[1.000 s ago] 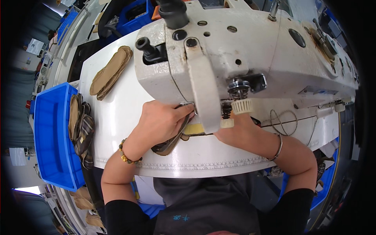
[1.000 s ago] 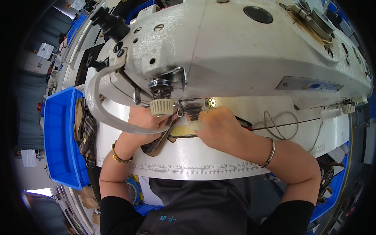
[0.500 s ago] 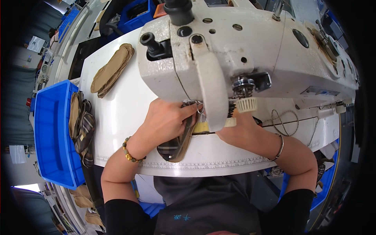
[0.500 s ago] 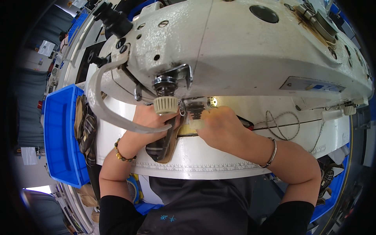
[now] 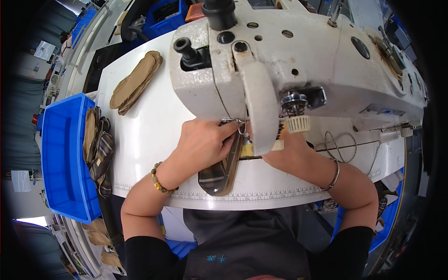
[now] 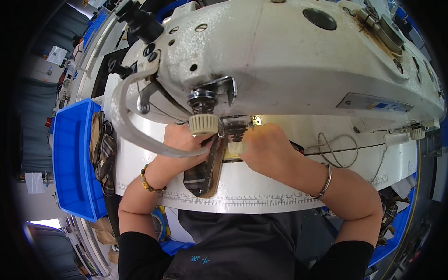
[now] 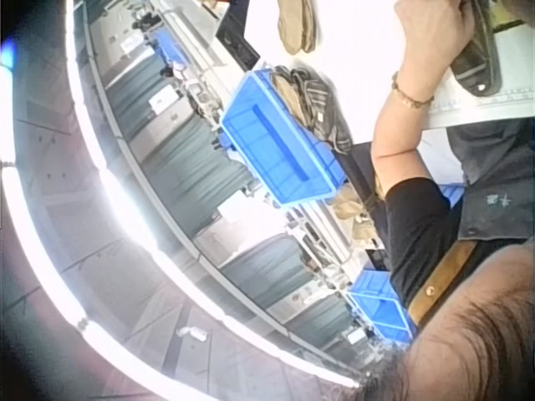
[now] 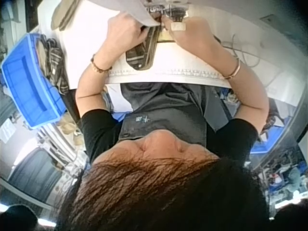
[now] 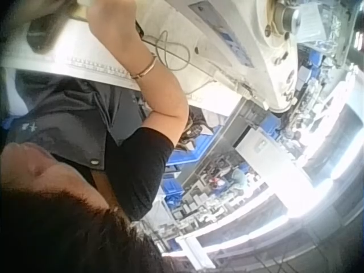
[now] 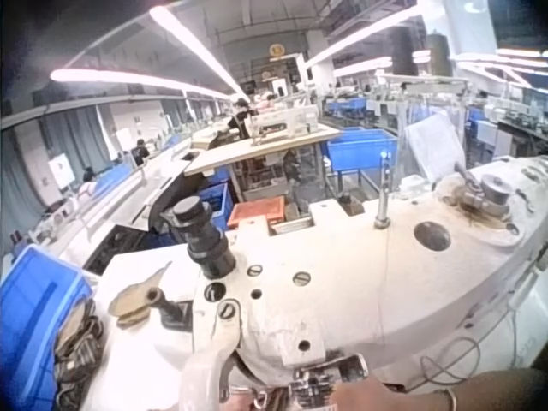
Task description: The recorder is using an industrial sewing machine to sew the components of a shoe upper, specifically a sandal strap.
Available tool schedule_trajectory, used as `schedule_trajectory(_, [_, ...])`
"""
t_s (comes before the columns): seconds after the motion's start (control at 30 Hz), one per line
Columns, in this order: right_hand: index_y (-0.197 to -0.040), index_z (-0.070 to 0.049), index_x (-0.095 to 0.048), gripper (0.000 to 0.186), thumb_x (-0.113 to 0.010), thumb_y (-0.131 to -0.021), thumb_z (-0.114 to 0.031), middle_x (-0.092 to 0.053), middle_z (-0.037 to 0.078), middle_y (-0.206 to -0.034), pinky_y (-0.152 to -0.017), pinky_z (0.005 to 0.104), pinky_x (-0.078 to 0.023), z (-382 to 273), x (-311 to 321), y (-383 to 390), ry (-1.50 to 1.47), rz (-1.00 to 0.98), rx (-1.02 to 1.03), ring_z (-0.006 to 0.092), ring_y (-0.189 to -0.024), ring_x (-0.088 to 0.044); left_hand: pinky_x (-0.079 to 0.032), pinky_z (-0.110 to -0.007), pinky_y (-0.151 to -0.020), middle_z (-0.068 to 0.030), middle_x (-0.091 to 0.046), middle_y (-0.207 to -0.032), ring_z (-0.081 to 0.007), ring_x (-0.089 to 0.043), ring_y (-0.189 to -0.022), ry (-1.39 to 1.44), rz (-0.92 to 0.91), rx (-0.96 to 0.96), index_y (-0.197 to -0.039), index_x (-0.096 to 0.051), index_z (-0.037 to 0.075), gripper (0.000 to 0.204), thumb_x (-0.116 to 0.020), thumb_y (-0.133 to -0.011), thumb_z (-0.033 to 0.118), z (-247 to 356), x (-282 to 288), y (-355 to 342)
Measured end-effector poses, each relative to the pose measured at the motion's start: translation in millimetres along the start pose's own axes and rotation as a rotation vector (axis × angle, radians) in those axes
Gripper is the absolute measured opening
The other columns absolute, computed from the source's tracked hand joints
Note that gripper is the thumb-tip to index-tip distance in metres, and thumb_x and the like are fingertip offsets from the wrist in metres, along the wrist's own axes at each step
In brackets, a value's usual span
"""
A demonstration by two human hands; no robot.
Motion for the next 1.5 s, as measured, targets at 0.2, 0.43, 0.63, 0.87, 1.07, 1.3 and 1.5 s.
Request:
schedule_trajectory(0.2, [-0.071,-0.005,-0.071,0.012,-0.074,-0.074,-0.017,-0.061,0.009,-0.065,-0.052,0.0417,-0.049,-4.3,-0.8,-0.4,0.054,0.015,0.045,0.0281,-0.06,-0.065,-0.053,-0.039,-0.054,-0.005,-0.067,-0.075,-0.028,-0.067,-0.066,-0.003,0.078,0.043,-0.1,-0.078,0.015,0.025,-0.075,-0.075,0.017,-5.8,-2.7,3.7])
schedule_trajectory(0.43, [-0.101,-0.004,-0.071,0.023,-0.066,-0.08,-0.012,-0.06,0.005,-0.062,-0.049,0.0385,-0.05,-28.9,7.8,-5.4,0.122,0.104,0.14,0.0231,-0.054,-0.063,-0.054,-0.035,-0.054,-0.0009,-0.068,-0.077,-0.0231,-0.068,-0.067,0.057,0.161,-0.045,-0.1,-0.078,0.017,0.027,-0.076,-0.073,0.015,0.3,1.9,7.5])
schedule_trajectory(0.63, [-0.104,-0.001,-0.069,0.026,-0.064,-0.081,-0.011,-0.06,0.005,-0.063,-0.049,0.0368,-0.05,-33.9,10.5,-3.6,0.178,0.043,0.197,0.0217,-0.055,-0.063,-0.055,-0.034,-0.056,0.0011,-0.07,-0.084,-0.0205,-0.068,-0.074,-0.007,0.163,-0.058,-0.103,-0.077,0.017,0.026,-0.076,-0.077,0.017,11.9,3.6,7.2])
schedule_trajectory(0.87, [-0.108,0.0,-0.069,0.032,-0.064,-0.079,-0.011,-0.061,0.006,-0.065,-0.051,0.0365,-0.05,-38.9,7.5,-1.0,0.363,0.005,0.288,0.0223,-0.057,-0.064,-0.056,-0.034,-0.057,0.0011,-0.069,-0.086,-0.0217,-0.068,-0.077,0.002,0.148,-0.008,-0.104,-0.077,0.018,0.024,-0.075,-0.08,0.019,11.0,-0.8,6.8])
schedule_trajectory(1.07, [-0.109,0.0,-0.068,0.034,-0.064,-0.078,-0.012,-0.059,0.005,-0.063,-0.051,0.0364,-0.05,-32.2,7.1,-3.1,0.258,0.01,0.214,0.0225,-0.057,-0.063,-0.055,-0.035,-0.059,-0.0011,-0.069,-0.087,-0.024,-0.068,-0.079,0.017,0.072,0.067,-0.106,-0.077,0.017,0.026,-0.074,-0.081,0.018,2.5,-1.9,4.3])
schedule_trajectory(1.3, [-0.107,-0.001,-0.066,0.03,-0.066,-0.079,-0.013,-0.056,0.005,-0.059,-0.048,0.0379,-0.049,-18.9,-14.8,9.7,0.238,-0.012,0.234,0.0246,-0.054,-0.063,-0.052,-0.035,-0.077,-0.0046,-0.07,-0.094,-0.0239,-0.064,-0.087,0.287,0.316,-0.118,-0.102,-0.076,0.01,0.027,-0.079,-0.076,0.014,42.4,91.9,30.2])
schedule_trajectory(1.5, [-0.105,-0.002,-0.07,0.027,-0.071,-0.081,-0.016,-0.058,0.005,-0.059,-0.045,0.0362,-0.046,-31.8,16.5,-1.5,0.29,0.019,0.184,0.0214,-0.049,-0.06,-0.029,-0.059,-0.112,-0.0079,-0.069,-0.123,-0.0383,-0.043,-0.133,1.686,0.513,-0.896,-0.163,-0.014,0.027,0.073,-0.051,-0.104,0.046,94.6,135.0,78.3])
Point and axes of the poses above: each hand's wrist, its own y-axis away from the middle knuckle, its own x-axis out of the back of the hand, z = x × y, the point moved 9 cm from there along -y, towards the middle knuckle
